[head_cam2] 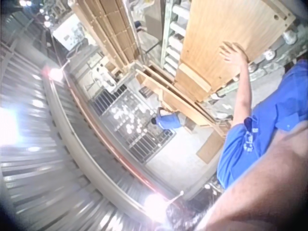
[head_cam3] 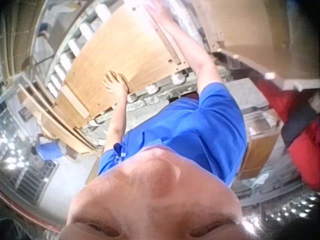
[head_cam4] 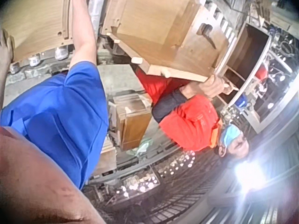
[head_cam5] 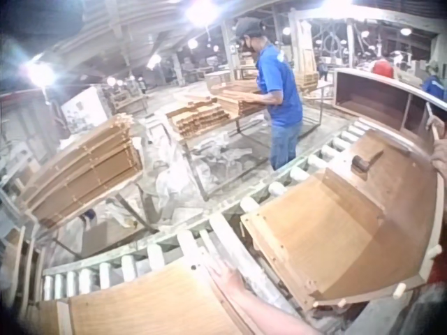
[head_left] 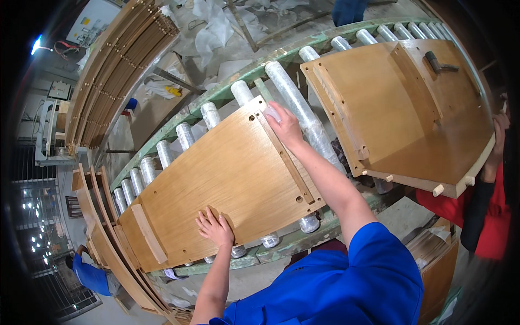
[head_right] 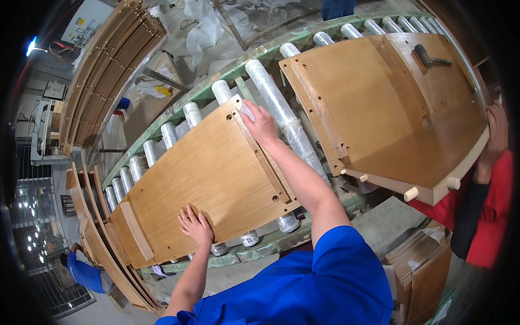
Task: The person wipes the surface of large wooden panels using a white cloth. They move along a conveyor line, cleaning the panels one by one, and occasionally lift or reposition the wood to access different areas.
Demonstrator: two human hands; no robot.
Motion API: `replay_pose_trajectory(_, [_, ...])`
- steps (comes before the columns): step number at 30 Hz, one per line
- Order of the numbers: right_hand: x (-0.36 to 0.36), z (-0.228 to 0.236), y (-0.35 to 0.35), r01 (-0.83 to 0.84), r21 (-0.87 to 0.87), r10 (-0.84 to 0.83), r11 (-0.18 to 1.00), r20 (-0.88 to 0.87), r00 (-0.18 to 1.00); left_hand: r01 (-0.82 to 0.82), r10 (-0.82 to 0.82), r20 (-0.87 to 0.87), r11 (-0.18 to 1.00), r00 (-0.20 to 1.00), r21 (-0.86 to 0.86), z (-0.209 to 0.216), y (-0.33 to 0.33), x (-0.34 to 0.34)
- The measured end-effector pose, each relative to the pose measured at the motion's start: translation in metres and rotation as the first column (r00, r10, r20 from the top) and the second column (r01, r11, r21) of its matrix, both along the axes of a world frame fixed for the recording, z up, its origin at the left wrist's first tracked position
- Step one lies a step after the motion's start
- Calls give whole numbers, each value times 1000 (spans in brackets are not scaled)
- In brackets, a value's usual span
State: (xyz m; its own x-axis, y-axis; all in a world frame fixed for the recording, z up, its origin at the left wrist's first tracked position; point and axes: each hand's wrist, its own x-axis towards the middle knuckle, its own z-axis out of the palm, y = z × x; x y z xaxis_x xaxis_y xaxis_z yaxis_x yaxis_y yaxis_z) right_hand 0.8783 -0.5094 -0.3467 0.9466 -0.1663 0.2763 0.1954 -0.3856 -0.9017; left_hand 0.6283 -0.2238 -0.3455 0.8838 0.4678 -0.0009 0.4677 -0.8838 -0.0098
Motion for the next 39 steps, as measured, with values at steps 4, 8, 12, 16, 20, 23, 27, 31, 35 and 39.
replay_pose_trajectory(4, [-3,-4,-4,30,-42,-29,999,37,999,16,-16,11,1000,1000,-6,1,-2,0])
replay_pose_trajectory(8, [-24,-4,-10,29,-54,-28,998,23,999,22,-21,16,1000,1000,-10,1,-1,-3])
replay_pose_trajectory(12, [-55,1,-18,18,-31,-17,999,32,999,31,-30,21,1000,999,-6,-1,2,-5])
replay_pose_trajectory(16, [-94,5,-26,45,-65,-44,997,17,999,21,-21,8,999,1000,-28,-2,1,-6])
replay_pose_trajectory(20, [-134,7,-35,74,-83,-77,994,-30,997,42,-41,14,999,999,-30,-4,2,-7])
replay_pose_trajectory(23, [-164,7,-40,111,-98,-114,989,-23,993,43,-43,9,999,999,-30,-5,3,-9])
replay_pose_trajectory(27, [-202,8,-46,169,-124,-168,978,19,986,71,-70,16,997,997,-7,-11,7,-9])
replay_pose_trajectory(31, [-233,15,-54,165,-124,-167,979,-8,986,190,-190,15,982,982,19,-14,13,-10])
replay_pose_trajectory(35, [-256,21,-61,151,-143,-155,978,-15,988,267,-267,-1,964,964,4,-12,14,-10])
replay_pose_trajectory(39, [-264,24,-75,105,21,-101,994,-139,985,282,-282,11,959,959,-16,-9,13,-9])
